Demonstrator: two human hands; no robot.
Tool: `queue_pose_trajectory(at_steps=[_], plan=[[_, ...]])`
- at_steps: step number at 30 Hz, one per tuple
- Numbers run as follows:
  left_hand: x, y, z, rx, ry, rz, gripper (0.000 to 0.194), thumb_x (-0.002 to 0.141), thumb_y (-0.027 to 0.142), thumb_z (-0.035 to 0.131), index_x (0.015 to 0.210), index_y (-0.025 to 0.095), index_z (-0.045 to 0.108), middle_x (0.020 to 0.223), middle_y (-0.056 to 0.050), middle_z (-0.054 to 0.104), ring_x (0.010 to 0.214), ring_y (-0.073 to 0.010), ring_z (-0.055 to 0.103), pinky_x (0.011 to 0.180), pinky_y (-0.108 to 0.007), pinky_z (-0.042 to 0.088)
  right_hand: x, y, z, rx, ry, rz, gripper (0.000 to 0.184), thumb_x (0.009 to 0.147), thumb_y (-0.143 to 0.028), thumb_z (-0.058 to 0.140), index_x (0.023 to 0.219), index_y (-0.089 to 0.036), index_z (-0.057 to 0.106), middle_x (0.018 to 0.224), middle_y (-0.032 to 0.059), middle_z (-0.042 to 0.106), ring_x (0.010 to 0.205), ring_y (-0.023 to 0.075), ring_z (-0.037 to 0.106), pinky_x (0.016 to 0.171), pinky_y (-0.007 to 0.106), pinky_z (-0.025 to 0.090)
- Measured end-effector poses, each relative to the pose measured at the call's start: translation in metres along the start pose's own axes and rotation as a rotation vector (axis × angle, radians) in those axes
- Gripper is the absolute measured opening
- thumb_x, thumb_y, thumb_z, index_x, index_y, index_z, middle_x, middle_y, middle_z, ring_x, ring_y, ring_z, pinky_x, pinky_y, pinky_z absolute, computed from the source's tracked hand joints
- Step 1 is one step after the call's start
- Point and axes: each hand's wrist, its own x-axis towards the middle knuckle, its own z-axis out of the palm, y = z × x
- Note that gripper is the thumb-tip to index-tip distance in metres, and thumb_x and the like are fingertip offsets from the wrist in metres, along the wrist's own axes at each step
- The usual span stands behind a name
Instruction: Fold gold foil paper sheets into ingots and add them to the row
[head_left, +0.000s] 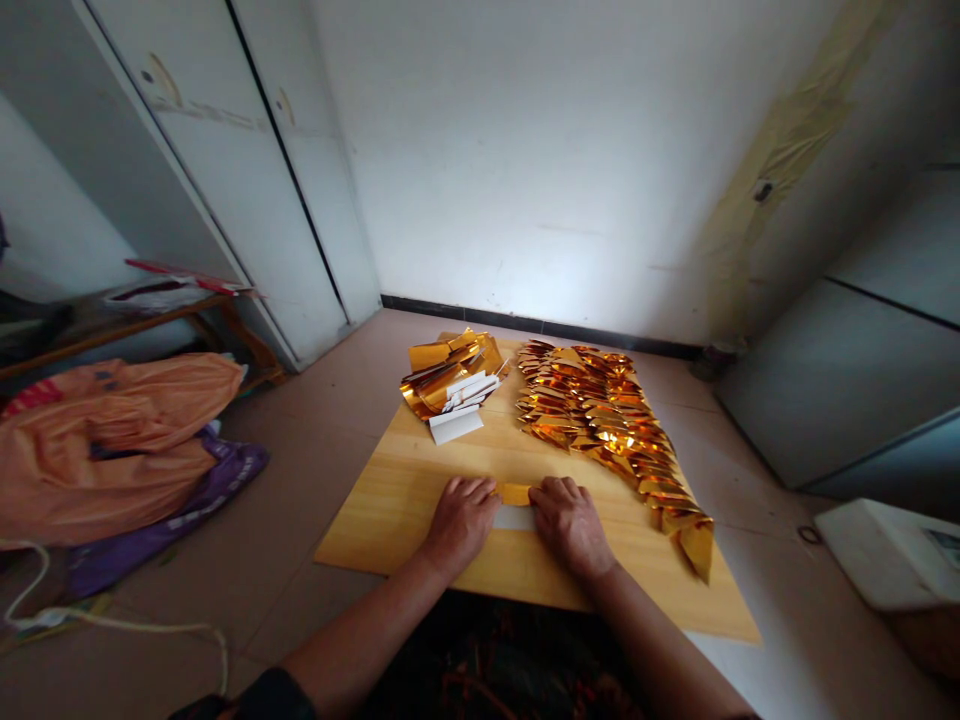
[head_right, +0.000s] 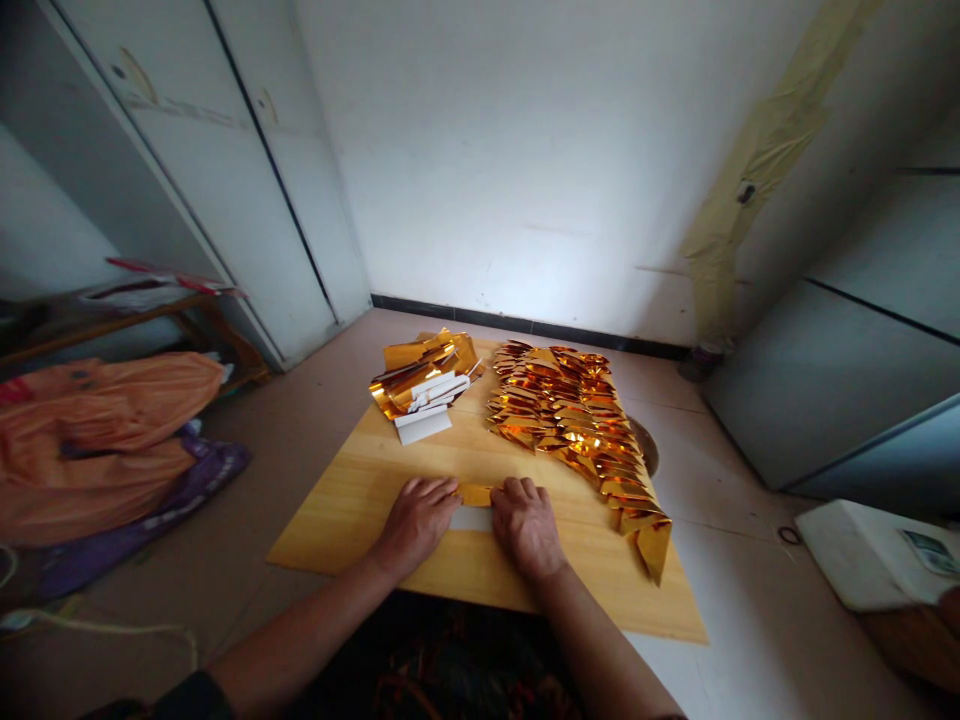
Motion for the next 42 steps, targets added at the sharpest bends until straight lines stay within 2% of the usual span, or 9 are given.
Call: queue_pose_trajectory(at_steps=[5, 7, 9, 14, 20, 25, 32, 42], plan=[[-0.001, 0.001, -0.001, 0.002, -0.029, -0.013, 0.018, 0.088, 0.017, 0.051, 0.097, 0.023, 0.065, 0.113, -0.004, 0.066, 0.105, -0.0198, 0.057, 0.088, -0.038, 0.038, 0.009, 0.002, -0.002, 0.127, 0.054, 0.051, 0.02, 0.084, -0.014, 0.051, 0.086, -0.023, 0.068, 0.086, 0.0044, 0.061, 0.087, 0.018, 0.051, 0.073, 0.027, 0.036], [-0.001, 0.001, -0.001, 0.005, -0.03, -0.012, 0.018, 0.089, 0.018, 0.051, 0.099, 0.024, 0.064, 0.114, -0.004, 0.065, 0.104, -0.0194, 0.057, 0.088, -0.038, 0.038, 0.018, -0.004, -0.003, 0.213, 0.129, 0.093, 0.025, 0.084, -0.011, 0.046, 0.092, -0.021, 0.067, 0.088, 0.005, 0.061, 0.085, 0.0164, 0.053, 0.074, 0.025, 0.039], [-0.001, 0.001, 0.0, 0.01, -0.026, -0.01, 0.018, 0.089, 0.018, 0.05, 0.099, 0.024, 0.064, 0.113, -0.004, 0.065, 0.102, -0.0192, 0.057, 0.088, -0.038, 0.037, 0.029, -0.014, -0.002, 0.28, 0.146, 0.177, 0.026, 0.084, -0.009, 0.045, 0.094, -0.02, 0.066, 0.093, 0.0042, 0.061, 0.079, 0.0132, 0.056, 0.071, 0.022, 0.04], [-0.002, 0.001, -0.001, 0.001, -0.033, -0.008, 0.019, 0.09, 0.018, 0.049, 0.101, 0.024, 0.064, 0.114, -0.005, 0.064, 0.104, -0.0196, 0.056, 0.087, -0.037, 0.038, 0.051, -0.035, 0.006, 0.167, -0.055, 0.383, 0.006, 0.079, -0.021, 0.059, 0.076, -0.02, 0.064, 0.085, 0.0044, 0.06, 0.085, 0.0168, 0.056, 0.067, 0.023, 0.039], [-0.001, 0.002, -0.004, -0.018, -0.02, -0.028, 0.023, 0.089, 0.015, 0.049, 0.105, 0.026, 0.063, 0.113, -0.004, 0.064, 0.102, -0.0198, 0.057, 0.084, -0.038, 0.038, 0.059, -0.043, 0.012, 0.069, -0.131, 0.477, 0.025, 0.08, -0.044, 0.061, 0.081, -0.019, 0.063, 0.092, 0.01, 0.059, 0.09, 0.0229, 0.056, 0.067, 0.029, 0.042], [-0.002, 0.003, -0.005, -0.005, -0.028, -0.04, 0.023, 0.088, 0.016, 0.051, 0.104, 0.026, 0.064, 0.114, -0.005, 0.064, 0.102, -0.0213, 0.056, 0.084, -0.038, 0.039, 0.065, -0.047, 0.008, 0.076, -0.168, 0.532, 0.032, 0.078, -0.048, 0.061, 0.086, -0.018, 0.065, 0.098, 0.0137, 0.058, 0.096, 0.0269, 0.055, 0.069, 0.034, 0.044], [-0.004, 0.002, -0.002, 0.021, -0.006, -0.055, 0.024, 0.088, 0.017, 0.053, 0.106, 0.029, 0.064, 0.115, -0.005, 0.064, 0.106, -0.0214, 0.055, 0.088, -0.04, 0.038, 0.068, -0.042, 0.006, 0.127, -0.201, 0.586, 0.022, 0.072, -0.034, 0.063, 0.086, -0.018, 0.066, 0.098, 0.0122, 0.059, 0.097, 0.026, 0.056, 0.071, 0.033, 0.045], [-0.003, 0.001, -0.003, 0.002, 0.007, -0.045, 0.022, 0.087, 0.017, 0.053, 0.101, 0.027, 0.066, 0.117, -0.006, 0.063, 0.111, -0.0233, 0.053, 0.089, -0.042, 0.039, 0.059, -0.014, 0.002, 0.176, -0.192, 0.625, 0.012, 0.067, -0.025, 0.06, 0.076, -0.019, 0.066, 0.089, 0.0098, 0.061, 0.087, 0.0227, 0.06, 0.065, 0.028, 0.045]])
